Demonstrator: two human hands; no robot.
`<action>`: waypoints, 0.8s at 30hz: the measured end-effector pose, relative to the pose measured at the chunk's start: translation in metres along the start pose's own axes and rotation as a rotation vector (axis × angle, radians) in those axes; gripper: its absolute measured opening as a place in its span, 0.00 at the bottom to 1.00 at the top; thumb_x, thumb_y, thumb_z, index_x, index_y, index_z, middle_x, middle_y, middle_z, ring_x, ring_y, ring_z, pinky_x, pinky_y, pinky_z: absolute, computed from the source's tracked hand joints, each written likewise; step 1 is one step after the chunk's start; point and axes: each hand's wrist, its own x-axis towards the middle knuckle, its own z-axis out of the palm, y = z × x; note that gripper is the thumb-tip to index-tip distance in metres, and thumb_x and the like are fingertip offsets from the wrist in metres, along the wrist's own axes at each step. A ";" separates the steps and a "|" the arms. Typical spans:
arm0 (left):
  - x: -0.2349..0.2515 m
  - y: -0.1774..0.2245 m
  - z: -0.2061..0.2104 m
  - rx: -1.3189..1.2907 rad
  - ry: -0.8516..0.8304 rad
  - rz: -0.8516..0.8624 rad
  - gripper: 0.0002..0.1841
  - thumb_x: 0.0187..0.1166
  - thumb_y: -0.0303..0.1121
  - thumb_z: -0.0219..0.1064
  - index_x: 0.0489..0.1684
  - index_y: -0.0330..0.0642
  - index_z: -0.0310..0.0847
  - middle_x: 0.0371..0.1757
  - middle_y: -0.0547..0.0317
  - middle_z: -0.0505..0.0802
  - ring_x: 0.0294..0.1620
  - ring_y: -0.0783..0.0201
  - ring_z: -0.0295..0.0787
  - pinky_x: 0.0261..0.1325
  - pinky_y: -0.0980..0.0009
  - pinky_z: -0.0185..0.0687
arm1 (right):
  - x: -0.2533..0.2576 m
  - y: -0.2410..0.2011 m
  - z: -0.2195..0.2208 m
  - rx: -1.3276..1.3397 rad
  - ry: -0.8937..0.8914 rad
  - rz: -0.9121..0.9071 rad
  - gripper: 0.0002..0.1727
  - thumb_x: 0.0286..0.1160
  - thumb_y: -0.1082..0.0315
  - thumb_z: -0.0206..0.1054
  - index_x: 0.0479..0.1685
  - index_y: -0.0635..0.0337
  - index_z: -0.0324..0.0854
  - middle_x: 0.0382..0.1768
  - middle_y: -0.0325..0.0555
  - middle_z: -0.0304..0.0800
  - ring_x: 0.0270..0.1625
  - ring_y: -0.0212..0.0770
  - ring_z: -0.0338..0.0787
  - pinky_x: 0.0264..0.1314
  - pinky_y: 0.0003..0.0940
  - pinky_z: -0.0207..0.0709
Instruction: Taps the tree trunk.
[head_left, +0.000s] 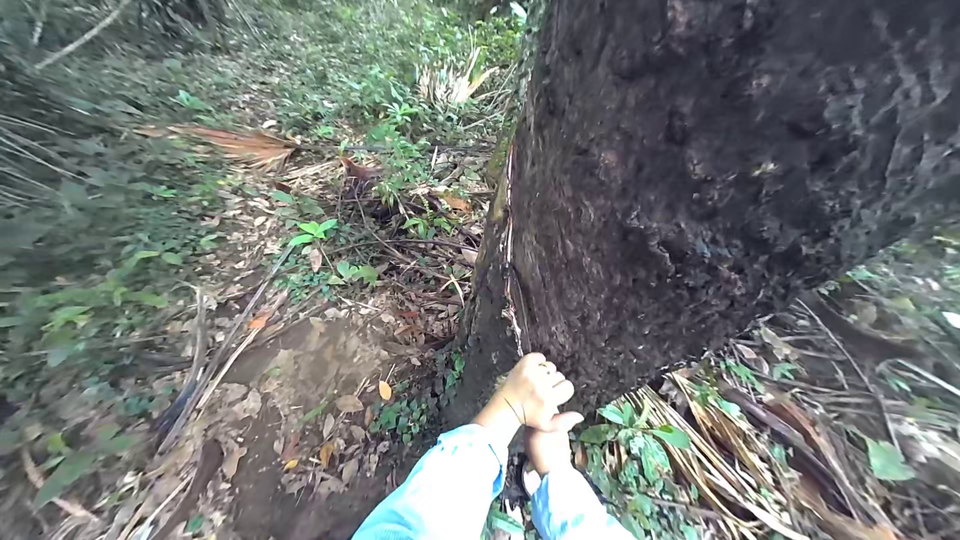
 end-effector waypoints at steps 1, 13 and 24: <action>-0.007 0.008 0.001 -0.011 -0.054 -0.015 0.31 0.78 0.60 0.50 0.13 0.46 0.80 0.15 0.58 0.85 0.22 0.56 0.85 0.43 0.57 0.80 | -0.003 0.008 0.002 0.010 -0.030 0.022 0.22 0.80 0.70 0.64 0.69 0.75 0.79 0.62 0.75 0.86 0.70 0.71 0.84 0.76 0.67 0.71; -0.013 0.036 0.019 0.035 -0.005 -0.049 0.31 0.78 0.63 0.46 0.12 0.51 0.78 0.14 0.62 0.82 0.23 0.58 0.82 0.47 0.60 0.73 | -0.015 0.046 -0.012 0.048 0.007 -0.113 0.20 0.80 0.66 0.62 0.62 0.74 0.85 0.55 0.70 0.92 0.63 0.67 0.90 0.69 0.69 0.76; -0.009 0.055 0.030 0.022 0.006 -0.128 0.32 0.81 0.62 0.45 0.11 0.49 0.77 0.13 0.60 0.81 0.20 0.57 0.81 0.44 0.59 0.76 | -0.019 0.071 -0.026 -0.007 -0.030 -0.216 0.20 0.75 0.71 0.64 0.61 0.77 0.83 0.52 0.72 0.91 0.60 0.70 0.91 0.65 0.70 0.79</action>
